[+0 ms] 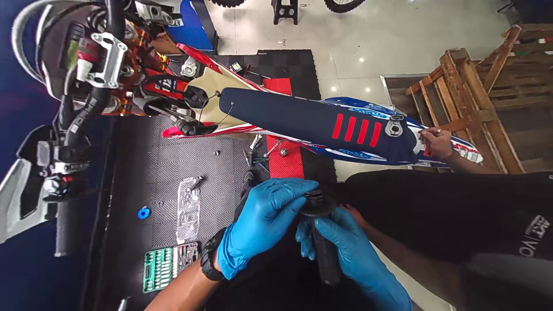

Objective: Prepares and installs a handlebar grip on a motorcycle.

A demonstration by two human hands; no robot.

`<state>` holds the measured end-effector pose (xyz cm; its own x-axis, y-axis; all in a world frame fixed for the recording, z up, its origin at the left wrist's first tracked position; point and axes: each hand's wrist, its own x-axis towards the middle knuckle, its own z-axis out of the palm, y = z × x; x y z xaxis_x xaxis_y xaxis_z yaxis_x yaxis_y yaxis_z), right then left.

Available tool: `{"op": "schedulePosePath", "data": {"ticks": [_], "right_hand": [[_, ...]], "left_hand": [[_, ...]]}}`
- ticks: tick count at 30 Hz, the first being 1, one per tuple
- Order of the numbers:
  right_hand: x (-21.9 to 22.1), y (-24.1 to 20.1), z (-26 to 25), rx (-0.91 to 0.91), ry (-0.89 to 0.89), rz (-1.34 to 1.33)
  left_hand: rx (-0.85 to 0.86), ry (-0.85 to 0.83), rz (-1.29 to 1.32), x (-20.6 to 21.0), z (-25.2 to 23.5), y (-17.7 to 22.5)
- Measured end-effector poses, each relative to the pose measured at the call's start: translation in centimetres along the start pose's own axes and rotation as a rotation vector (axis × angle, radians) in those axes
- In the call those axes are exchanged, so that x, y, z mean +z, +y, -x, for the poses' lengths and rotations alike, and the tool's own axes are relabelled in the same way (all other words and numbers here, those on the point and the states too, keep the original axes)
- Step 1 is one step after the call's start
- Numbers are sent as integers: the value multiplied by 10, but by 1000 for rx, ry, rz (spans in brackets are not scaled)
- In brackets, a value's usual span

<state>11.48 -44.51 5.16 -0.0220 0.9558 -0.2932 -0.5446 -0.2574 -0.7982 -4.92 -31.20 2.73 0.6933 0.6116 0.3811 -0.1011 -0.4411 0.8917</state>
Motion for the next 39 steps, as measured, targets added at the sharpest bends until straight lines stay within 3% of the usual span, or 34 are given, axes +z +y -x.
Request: {"op": "schedulePosePath", "data": {"ticks": [5, 16, 28, 31, 36, 39], "right_hand": [[6, 2, -2, 19, -45, -39], [15, -3, -12, 162, -92, -152], [23, -4, -12, 210, 34, 26], [23, -1, -10, 151, 63, 145], [13, 18, -8, -194, 80, 364], [9, 29, -7, -303, 90, 390]], "left_hand": [[14, -64, 31, -12, 4, 0], [-14, -17, 223, -19, 15, -8], [-26, -36, -79, -23, 20, 1], [-23, -46, -54, -24, 20, 1], [87, -69, -3, -24, 20, 3], [119, -98, 33, -23, 22, 0]]}}
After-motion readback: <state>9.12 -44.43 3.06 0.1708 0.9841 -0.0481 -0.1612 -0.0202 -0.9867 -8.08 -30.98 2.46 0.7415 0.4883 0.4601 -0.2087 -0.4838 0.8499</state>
